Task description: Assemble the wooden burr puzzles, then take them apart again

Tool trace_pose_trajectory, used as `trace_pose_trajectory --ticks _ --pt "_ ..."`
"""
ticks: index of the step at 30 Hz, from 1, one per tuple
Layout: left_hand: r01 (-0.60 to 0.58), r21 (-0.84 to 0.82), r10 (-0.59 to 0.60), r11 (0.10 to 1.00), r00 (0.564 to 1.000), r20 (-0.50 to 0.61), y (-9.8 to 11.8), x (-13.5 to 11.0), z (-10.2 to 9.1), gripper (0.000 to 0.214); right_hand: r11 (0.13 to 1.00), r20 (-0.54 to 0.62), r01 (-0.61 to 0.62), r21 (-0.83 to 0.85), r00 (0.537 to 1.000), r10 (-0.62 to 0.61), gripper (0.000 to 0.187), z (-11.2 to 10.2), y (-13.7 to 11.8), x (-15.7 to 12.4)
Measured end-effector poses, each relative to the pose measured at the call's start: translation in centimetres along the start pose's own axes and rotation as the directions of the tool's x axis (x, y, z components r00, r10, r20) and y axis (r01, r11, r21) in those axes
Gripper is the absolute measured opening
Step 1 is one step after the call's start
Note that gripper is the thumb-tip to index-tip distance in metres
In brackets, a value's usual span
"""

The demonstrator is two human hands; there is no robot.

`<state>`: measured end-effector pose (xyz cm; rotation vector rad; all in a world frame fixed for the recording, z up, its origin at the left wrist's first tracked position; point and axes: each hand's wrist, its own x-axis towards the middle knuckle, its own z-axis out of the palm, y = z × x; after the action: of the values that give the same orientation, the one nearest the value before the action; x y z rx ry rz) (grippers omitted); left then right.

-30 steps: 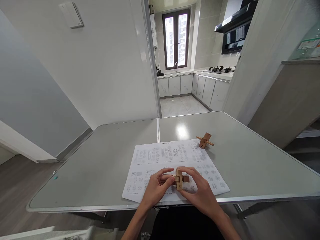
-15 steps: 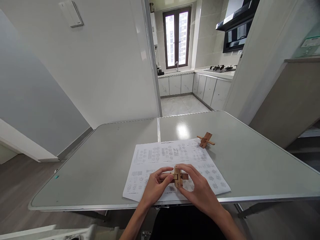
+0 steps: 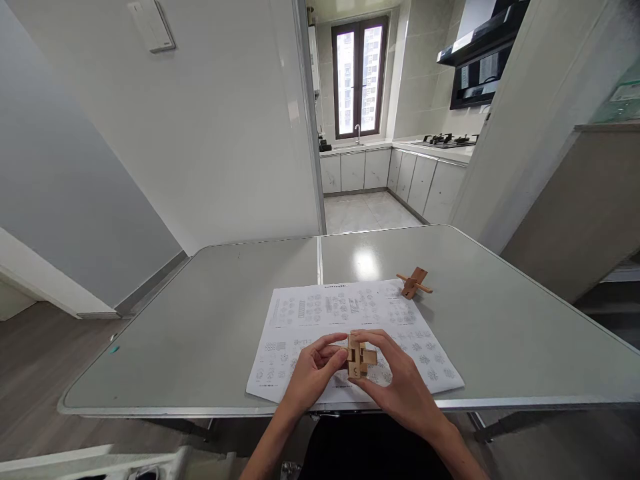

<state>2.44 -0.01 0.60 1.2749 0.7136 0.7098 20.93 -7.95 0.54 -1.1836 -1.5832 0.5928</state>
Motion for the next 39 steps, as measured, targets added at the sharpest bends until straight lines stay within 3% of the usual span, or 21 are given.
trace_pose_trajectory --ticks 8,11,14,18,23,34,39 --pt "-0.026 0.047 0.026 0.999 1.000 0.004 0.3 0.1 0.0 0.048 0.955 -0.098 -0.026 0.296 0.994 0.057 0.056 0.3 -0.8 0.4" --pt "-0.042 0.115 0.054 0.992 0.993 -0.104 -0.1 0.2 0.2 0.046 0.943 -0.218 -0.053 0.330 0.967 0.131 0.058 0.1 -0.4 0.8" --pt "-0.064 0.274 0.136 0.959 0.958 -0.252 -0.4 -0.1 0.5 0.039 0.938 -0.347 -0.131 0.321 0.905 0.246 0.059 -0.4 0.9 0.7" --pt "-0.034 0.569 0.258 0.822 0.912 -0.319 -0.1 -0.4 0.5 0.035 0.921 -0.386 -0.286 0.263 0.844 0.372 0.060 -0.9 2.9 -0.3" --pt "0.051 0.832 0.251 0.552 0.942 -0.224 0.6 0.3 -0.5 0.040 0.892 -0.346 -0.414 0.182 0.822 0.452 0.064 -1.0 4.4 -0.9" --pt "0.041 0.973 0.093 0.228 0.994 -0.064 3.0 5.6 -1.9 0.031 0.903 -0.314 -0.416 0.107 0.848 0.428 0.060 -0.9 4.6 -0.8" --pt "-0.023 0.991 0.129 0.132 0.992 0.006 3.7 6.5 -1.1 0.025 0.910 -0.328 -0.402 0.106 0.850 0.413 0.060 -0.7 4.6 -0.8"
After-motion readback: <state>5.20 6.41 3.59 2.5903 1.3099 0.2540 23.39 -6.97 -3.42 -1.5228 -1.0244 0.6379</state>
